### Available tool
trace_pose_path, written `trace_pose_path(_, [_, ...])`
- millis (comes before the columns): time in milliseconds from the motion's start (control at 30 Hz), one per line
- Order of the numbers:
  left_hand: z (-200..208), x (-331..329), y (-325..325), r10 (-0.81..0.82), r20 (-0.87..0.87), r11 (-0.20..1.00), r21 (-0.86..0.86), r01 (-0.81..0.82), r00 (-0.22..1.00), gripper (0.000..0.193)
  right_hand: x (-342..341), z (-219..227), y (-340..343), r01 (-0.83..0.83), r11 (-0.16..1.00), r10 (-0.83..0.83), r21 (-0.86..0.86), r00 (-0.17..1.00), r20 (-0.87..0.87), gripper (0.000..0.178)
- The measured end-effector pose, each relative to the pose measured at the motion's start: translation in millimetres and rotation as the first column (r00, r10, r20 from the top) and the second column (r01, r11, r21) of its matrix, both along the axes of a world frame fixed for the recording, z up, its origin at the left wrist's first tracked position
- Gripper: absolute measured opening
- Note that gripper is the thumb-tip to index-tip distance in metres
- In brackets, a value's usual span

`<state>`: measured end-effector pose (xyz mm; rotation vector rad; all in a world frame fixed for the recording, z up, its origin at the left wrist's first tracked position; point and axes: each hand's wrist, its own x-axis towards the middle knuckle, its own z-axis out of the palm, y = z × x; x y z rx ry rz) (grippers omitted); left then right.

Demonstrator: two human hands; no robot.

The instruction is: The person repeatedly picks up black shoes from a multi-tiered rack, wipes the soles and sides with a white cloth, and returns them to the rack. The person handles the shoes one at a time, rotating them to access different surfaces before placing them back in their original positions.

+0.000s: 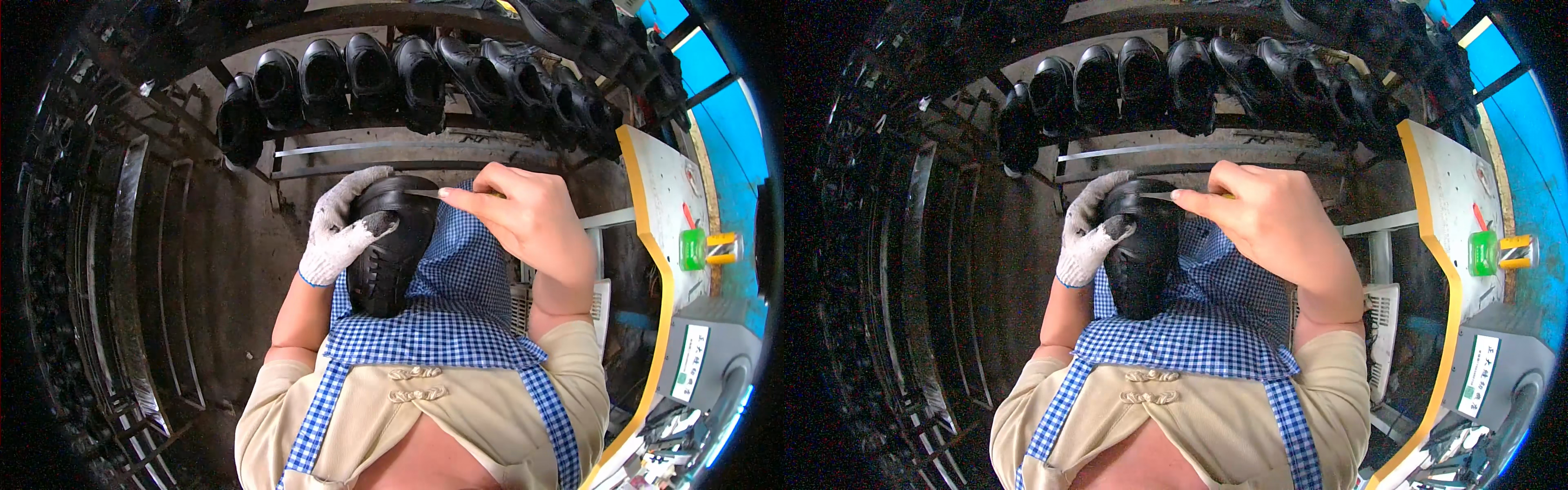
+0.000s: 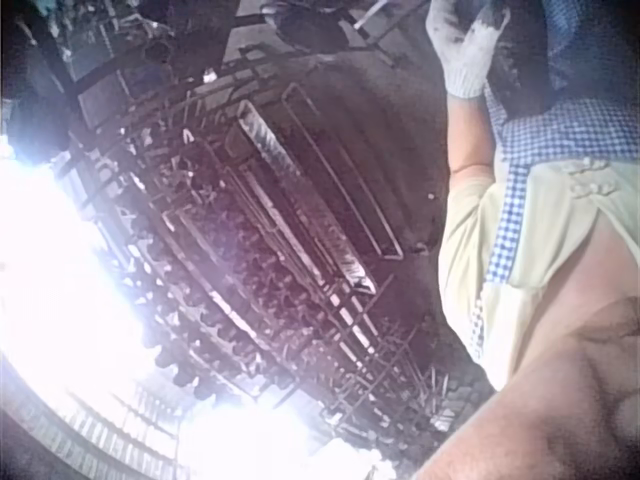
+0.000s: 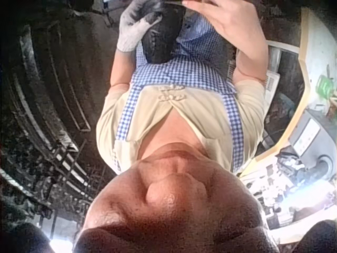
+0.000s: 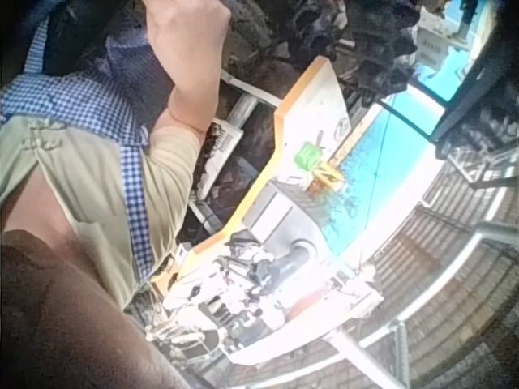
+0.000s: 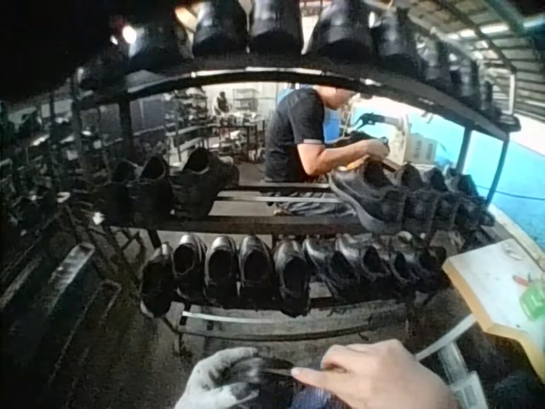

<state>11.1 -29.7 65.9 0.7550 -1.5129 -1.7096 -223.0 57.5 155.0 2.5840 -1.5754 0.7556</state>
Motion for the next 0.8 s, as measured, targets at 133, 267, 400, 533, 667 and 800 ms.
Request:
trace_pose_path(133, [2,3,-1,-0.005,-0.003,1.0,-0.025,0.004,1.0,0.071,-9,1,5,-0.002,1.0,0.002,-0.002,1.0,0.022,0.032])
trace_pose_path(267, [2,2,0,0.007,0.009,0.999,-0.044,-0.007,1.0,0.071,-12,-1,5,-0.024,1.0,0.024,0.001,0.999,0.04,0.032])
trace_pose_path(400, [-1,1,-2,0.008,-0.042,1.0,-0.015,-0.008,0.999,0.067,-5,-7,0,-0.013,1.0,0.013,-0.002,0.996,0.089,0.032])
trace_pose_path(533, [-19,13,-25,0.211,-0.186,0.961,-0.141,-0.239,0.96,0.054,-1,-28,-8,0.034,0.999,-0.03,-0.006,0.94,0.341,0.043])
trace_pose_path(667, [-39,38,-58,0.475,-0.482,0.877,0.329,-0.351,0.736,0.065,-4,-84,-3,0.066,0.986,-0.129,0.151,0.879,0.458,0.077])
trace_pose_path(800, [-58,48,-80,0.535,-0.653,0.84,0.477,-0.258,0.536,0.075,17,-141,23,0.084,0.969,-0.195,0.232,0.837,0.512,0.104])
